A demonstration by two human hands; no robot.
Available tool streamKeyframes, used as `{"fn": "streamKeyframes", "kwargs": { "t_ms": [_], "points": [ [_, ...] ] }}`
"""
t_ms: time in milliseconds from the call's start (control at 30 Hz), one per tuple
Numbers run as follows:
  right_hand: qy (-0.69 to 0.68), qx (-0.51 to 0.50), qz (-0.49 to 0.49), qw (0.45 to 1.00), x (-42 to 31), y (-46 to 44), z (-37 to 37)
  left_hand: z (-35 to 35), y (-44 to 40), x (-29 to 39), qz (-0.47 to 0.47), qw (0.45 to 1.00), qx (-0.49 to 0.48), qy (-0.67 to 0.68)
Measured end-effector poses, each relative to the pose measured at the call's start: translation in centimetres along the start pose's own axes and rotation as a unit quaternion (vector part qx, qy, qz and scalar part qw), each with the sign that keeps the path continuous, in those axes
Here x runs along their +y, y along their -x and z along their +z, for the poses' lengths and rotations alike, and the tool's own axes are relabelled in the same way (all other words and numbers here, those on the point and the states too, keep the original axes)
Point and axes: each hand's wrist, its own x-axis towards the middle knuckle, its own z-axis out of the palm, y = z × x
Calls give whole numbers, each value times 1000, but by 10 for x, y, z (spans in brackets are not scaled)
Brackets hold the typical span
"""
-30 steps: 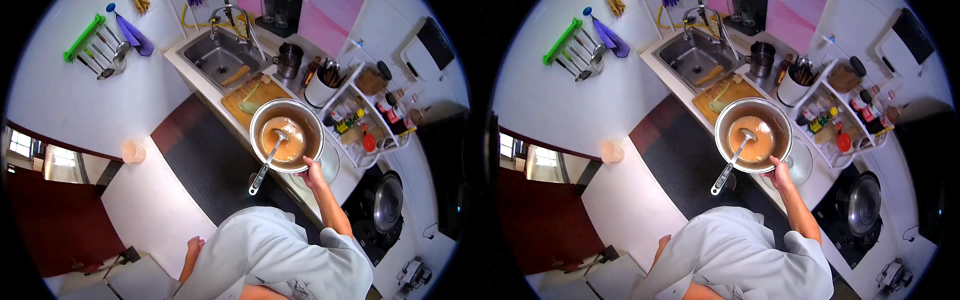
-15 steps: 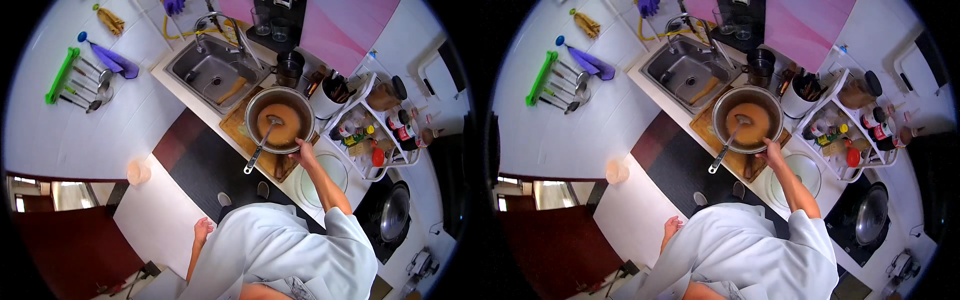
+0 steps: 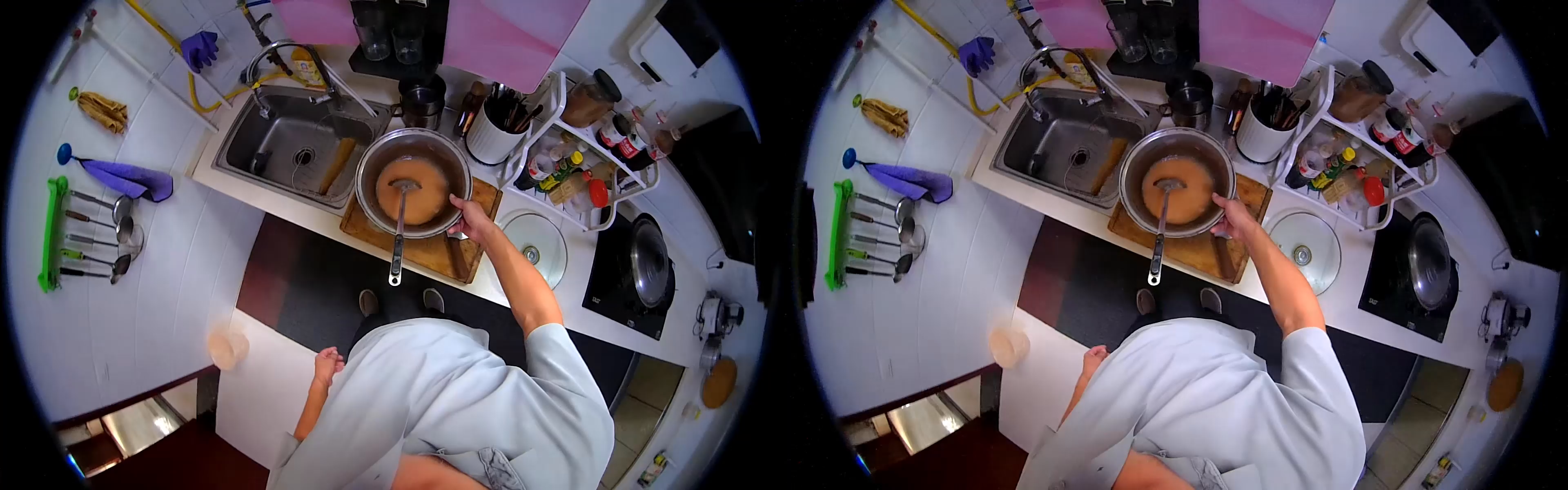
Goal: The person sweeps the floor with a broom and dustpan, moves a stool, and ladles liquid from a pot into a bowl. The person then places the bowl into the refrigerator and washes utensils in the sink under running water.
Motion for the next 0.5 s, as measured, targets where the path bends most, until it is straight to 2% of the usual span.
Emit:
{"fn": "streamKeyframes", "kwargs": {
  "t_ms": [167,233,300,367,433,500],
  "points": [
    [-16,44,-6,999,5,-7,13,-50,-45,70,18,1000,4,19],
    [-3,163,-50,985,8,-14,17,-66,-59,83,3,1000,-9,2],
    [6,187,-101,977,7,-16,17,-80,-68,93,-26,999,-26,-29],
    [20,214,-111,970,0,-13,25,-93,-79,95,-37,995,-38,-80],
    [53,311,-166,934,1,-27,23,-102,-85,104,-66,987,-62,-133],
    [47,321,-166,931,14,-27,20,-109,-89,106,-75,985,-66,-141]
  ]
}}
